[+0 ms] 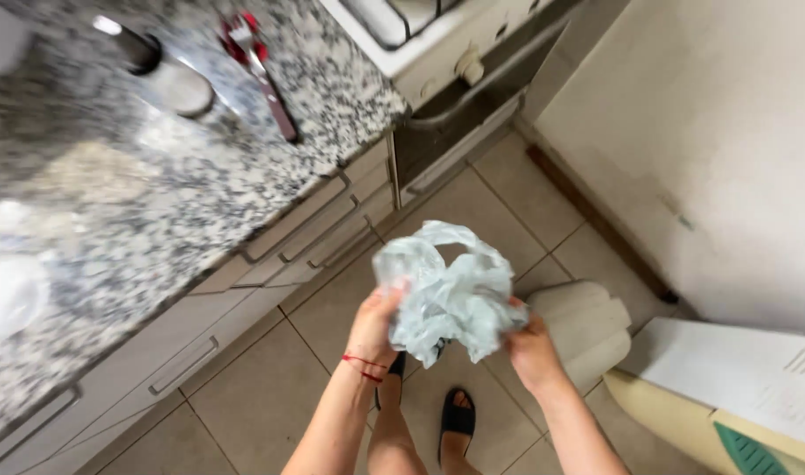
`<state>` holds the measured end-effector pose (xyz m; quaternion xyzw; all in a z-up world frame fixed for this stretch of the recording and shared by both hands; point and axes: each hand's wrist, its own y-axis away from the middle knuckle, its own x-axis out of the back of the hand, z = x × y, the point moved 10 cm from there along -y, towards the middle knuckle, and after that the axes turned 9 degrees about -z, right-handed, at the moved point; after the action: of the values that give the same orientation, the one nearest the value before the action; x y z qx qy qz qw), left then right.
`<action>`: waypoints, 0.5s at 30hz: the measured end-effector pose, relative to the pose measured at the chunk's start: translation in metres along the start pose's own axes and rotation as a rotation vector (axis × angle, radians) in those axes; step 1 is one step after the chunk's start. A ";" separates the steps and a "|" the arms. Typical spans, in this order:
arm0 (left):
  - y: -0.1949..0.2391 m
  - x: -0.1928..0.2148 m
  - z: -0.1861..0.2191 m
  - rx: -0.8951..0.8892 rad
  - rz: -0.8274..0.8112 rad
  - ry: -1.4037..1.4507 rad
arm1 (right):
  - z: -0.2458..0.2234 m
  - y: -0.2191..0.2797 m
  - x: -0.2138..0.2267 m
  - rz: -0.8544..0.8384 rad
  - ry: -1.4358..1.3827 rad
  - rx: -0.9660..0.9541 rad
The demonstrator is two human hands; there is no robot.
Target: The person washes a metal grater and a plastic container in the sink using a sponge and running water. They then remove food scraps from the sink drain, clean the drain cover, and place the cleaned items in a drying rack. Finally, they retrieve a plastic bag from a drawer and dispose of the collected food waste.
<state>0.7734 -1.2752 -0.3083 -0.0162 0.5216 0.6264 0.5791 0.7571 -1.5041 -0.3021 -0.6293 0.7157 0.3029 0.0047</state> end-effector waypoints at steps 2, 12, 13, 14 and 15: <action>0.069 -0.059 0.075 -0.228 -0.034 0.155 | -0.056 0.025 0.032 0.079 0.364 0.035; 0.321 -0.167 0.143 -0.766 -0.049 -0.599 | -0.202 0.150 0.030 -0.334 1.670 -0.200; 0.370 -0.217 0.151 -0.989 -0.219 -0.787 | -0.237 0.179 -0.018 -0.254 1.191 -0.054; 0.419 -0.265 0.153 -1.220 -0.395 -0.982 | -0.272 0.202 -0.062 -0.173 0.706 0.086; 0.424 -0.262 0.138 -1.235 -0.378 -0.984 | -0.279 0.217 -0.096 -0.193 0.710 0.092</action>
<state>0.6255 -1.2770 0.1868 -0.1432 -0.2440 0.6283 0.7247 0.6851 -1.5357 0.0562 -0.7589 0.6230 0.0314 -0.1869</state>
